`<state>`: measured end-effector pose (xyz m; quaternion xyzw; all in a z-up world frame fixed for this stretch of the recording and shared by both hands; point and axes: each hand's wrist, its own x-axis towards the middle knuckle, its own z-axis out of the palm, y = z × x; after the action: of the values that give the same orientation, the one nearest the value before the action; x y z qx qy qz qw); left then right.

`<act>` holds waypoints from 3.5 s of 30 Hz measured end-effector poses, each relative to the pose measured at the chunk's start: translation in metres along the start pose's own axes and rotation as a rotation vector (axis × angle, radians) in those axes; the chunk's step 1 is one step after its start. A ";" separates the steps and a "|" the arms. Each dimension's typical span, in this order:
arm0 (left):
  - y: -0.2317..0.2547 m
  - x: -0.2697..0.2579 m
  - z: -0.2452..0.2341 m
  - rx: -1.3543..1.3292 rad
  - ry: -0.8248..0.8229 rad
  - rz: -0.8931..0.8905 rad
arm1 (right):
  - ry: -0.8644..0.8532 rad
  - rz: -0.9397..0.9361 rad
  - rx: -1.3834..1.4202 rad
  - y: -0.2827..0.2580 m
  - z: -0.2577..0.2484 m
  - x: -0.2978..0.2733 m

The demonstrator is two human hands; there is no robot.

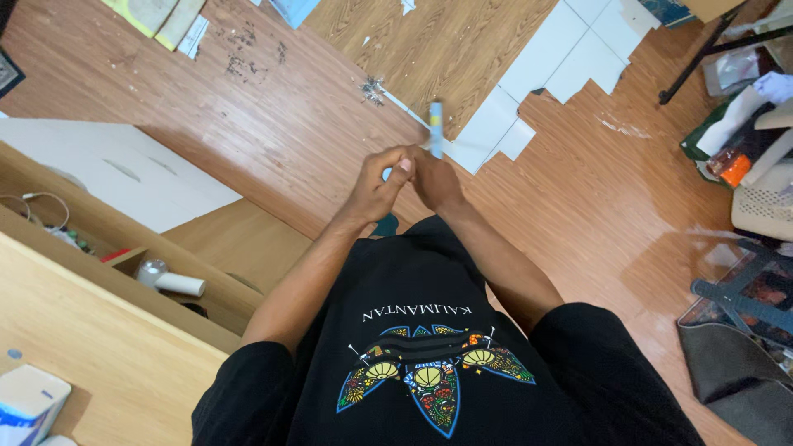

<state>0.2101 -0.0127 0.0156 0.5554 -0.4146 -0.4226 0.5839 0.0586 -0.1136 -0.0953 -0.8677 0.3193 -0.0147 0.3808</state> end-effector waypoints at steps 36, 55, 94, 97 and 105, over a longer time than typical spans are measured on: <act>0.047 -0.050 -0.116 0.426 0.450 0.064 | -0.255 -0.358 0.400 -0.116 0.125 0.106; -0.094 0.037 -0.017 -0.343 0.169 -0.054 | -0.144 0.035 -0.164 0.027 -0.023 0.088; 0.065 -0.063 -0.086 0.443 1.296 0.276 | -0.984 -1.033 0.184 -0.203 0.066 0.185; 0.070 -0.077 -0.103 0.429 1.429 0.371 | -1.007 -1.175 0.064 -0.221 0.087 0.185; 0.030 -0.120 -0.120 0.343 1.588 0.240 | -1.329 -1.361 -0.095 -0.224 0.195 0.192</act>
<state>0.2894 0.1384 0.0388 0.7226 0.0068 0.2310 0.6515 0.3858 0.0180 -0.1253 -0.7128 -0.5359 0.2762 0.3583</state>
